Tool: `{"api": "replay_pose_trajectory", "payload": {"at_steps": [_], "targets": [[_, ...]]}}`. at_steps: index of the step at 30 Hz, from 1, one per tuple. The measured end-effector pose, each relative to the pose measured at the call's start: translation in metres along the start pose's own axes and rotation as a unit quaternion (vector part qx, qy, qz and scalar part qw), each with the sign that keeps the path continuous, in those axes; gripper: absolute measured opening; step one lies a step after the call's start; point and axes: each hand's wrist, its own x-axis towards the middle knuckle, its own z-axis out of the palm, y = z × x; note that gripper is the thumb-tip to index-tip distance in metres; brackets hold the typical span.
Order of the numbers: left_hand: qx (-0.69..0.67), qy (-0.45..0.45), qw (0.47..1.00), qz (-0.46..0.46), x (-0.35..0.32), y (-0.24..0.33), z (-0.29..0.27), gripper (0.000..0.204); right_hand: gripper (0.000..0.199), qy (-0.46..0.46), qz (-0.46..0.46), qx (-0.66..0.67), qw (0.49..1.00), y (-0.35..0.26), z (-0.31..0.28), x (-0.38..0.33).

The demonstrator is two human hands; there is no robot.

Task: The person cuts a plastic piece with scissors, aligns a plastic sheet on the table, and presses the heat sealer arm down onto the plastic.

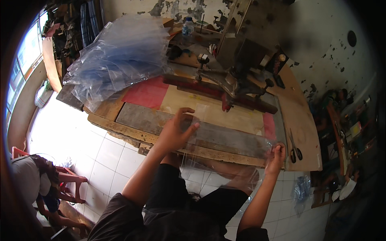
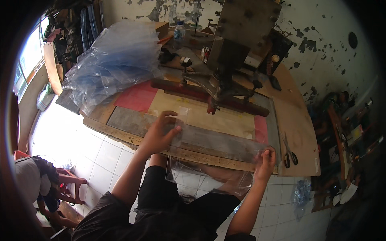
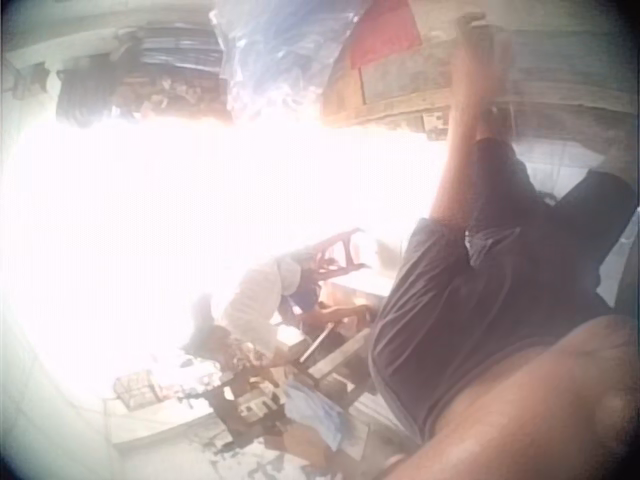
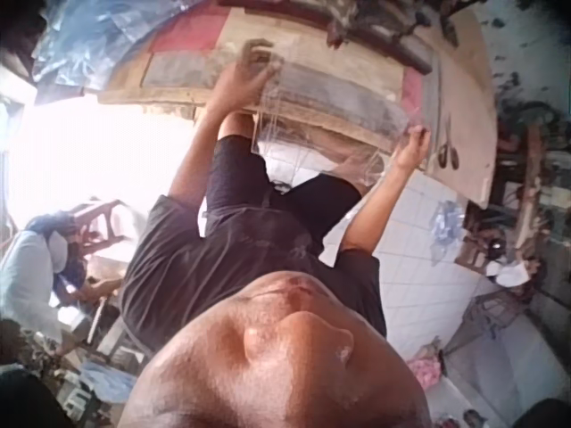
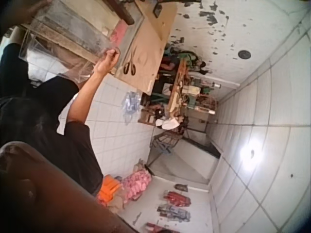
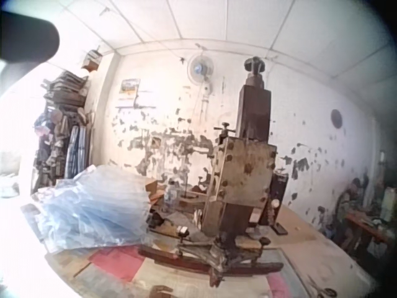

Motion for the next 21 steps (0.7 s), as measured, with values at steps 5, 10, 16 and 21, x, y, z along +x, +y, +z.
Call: {"api": "replay_pose_trajectory", "payload": {"at_steps": [5, 10, 16, 21], "targets": [[-0.438, 0.003, 0.891, -0.115, -0.007, 0.0, 0.011, 0.028, 0.029, 0.023, 0.018, 0.034, 0.999, -0.001, 0.007, -0.003], [-0.428, 0.015, 0.893, -0.139, -0.011, -0.002, 0.008, 0.026, 0.027, 0.031, 0.035, -0.002, 0.999, -0.004, 0.012, -0.004], [-0.405, 0.051, 0.902, -0.138, -0.014, -0.002, 0.01, 0.024, 0.026, 0.05, 0.044, -0.034, 0.997, -0.002, 0.009, -0.004], [-0.392, 0.037, 0.91, -0.133, -0.014, 0.002, 0.006, 0.023, 0.024, 0.036, 0.044, -0.037, 0.998, -0.004, 0.012, -0.004]]}}
